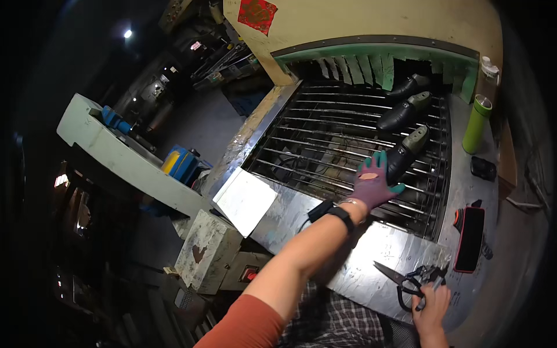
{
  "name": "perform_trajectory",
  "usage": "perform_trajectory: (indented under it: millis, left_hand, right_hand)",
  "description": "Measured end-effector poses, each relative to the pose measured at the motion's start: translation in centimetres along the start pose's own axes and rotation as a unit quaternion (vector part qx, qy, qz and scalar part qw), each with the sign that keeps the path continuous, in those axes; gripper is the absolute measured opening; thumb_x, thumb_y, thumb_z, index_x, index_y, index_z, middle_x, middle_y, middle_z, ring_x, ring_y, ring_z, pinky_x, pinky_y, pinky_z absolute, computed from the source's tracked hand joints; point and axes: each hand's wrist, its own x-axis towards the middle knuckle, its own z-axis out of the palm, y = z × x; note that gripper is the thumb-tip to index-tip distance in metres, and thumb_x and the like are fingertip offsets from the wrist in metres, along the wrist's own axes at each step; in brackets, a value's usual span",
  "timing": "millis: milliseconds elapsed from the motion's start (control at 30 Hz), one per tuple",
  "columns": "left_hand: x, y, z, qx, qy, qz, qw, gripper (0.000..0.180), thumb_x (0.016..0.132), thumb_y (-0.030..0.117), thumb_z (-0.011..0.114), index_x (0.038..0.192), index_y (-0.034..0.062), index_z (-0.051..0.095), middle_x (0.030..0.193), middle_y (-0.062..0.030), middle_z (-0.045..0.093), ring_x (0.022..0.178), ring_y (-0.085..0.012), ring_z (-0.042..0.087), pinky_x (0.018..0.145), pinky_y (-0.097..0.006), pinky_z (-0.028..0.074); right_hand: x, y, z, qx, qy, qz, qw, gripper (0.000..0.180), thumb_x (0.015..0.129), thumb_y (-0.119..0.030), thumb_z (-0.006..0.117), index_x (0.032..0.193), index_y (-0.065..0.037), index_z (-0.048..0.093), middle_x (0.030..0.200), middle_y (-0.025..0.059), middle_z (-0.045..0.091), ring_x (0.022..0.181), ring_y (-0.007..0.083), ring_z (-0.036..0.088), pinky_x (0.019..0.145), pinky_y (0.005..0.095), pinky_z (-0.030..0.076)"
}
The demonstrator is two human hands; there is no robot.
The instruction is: Trimming excess material from shoe soles using a pair of scissors and a trimmer tool.
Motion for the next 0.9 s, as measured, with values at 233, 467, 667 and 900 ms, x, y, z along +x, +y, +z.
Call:
perform_trajectory:
  millis: [233,467,667,900]
  left_hand:
    - [3.6,0.6,0.6,0.061,-0.078,-0.066,0.993,0.109,0.071,0.055,0.074,0.15,0.0061,0.016,0.138,-0.0186,0.043,0.115,-0.0356,0.055,0.093,-0.047,0.047]
    - [-0.8,-4.0,-2.3,-0.521,-0.134,-0.099,0.837,0.055,0.081,0.049,0.07,0.112,0.0037,0.064,0.086,-0.0059,0.066,0.078,-0.0122,0.062,0.071,-0.029,0.048]
    - [-19.0,-4.3,-9.6,-0.637,-0.126,-0.131,0.749,0.056,0.095,0.037,0.056,0.137,-0.0002,0.048,0.122,-0.0056,0.058,0.106,-0.0078,0.055,0.092,-0.023,0.044]
    - [-39.6,-6.0,-7.4,-0.727,0.002,-0.226,0.648,0.054,0.099,0.035,0.05,0.14,-0.0001,0.039,0.131,-0.0118,0.054,0.115,-0.0209,0.056,0.098,-0.036,0.046]
  right_hand:
    - [0.3,0.6,0.6,0.036,0.026,-0.006,0.999,0.039,0.067,-0.01,0.073,0.099,-0.008,0.051,0.096,0.0168,0.056,0.085,0.0365,0.05,0.079,0.0474,0.037]
    - [1.0,0.5,0.8,0.043,0.047,-0.042,0.997,0.044,0.068,-0.007,0.072,0.107,-0.007,0.052,0.097,0.0168,0.056,0.085,0.0369,0.05,0.081,0.0469,0.037]
    - [2.8,-2.2,-2.1,-0.051,-0.009,-0.082,0.995,0.045,0.067,-0.005,0.07,0.109,-0.004,0.055,0.088,0.0151,0.05,0.084,0.0356,0.049,0.077,0.0458,0.037]
    - [4.6,-3.0,-1.5,-0.047,-0.143,-0.085,0.985,0.06,0.061,0.002,0.069,0.118,-0.002,0.05,0.095,0.0194,0.052,0.09,0.0399,0.054,0.076,0.0456,0.045]
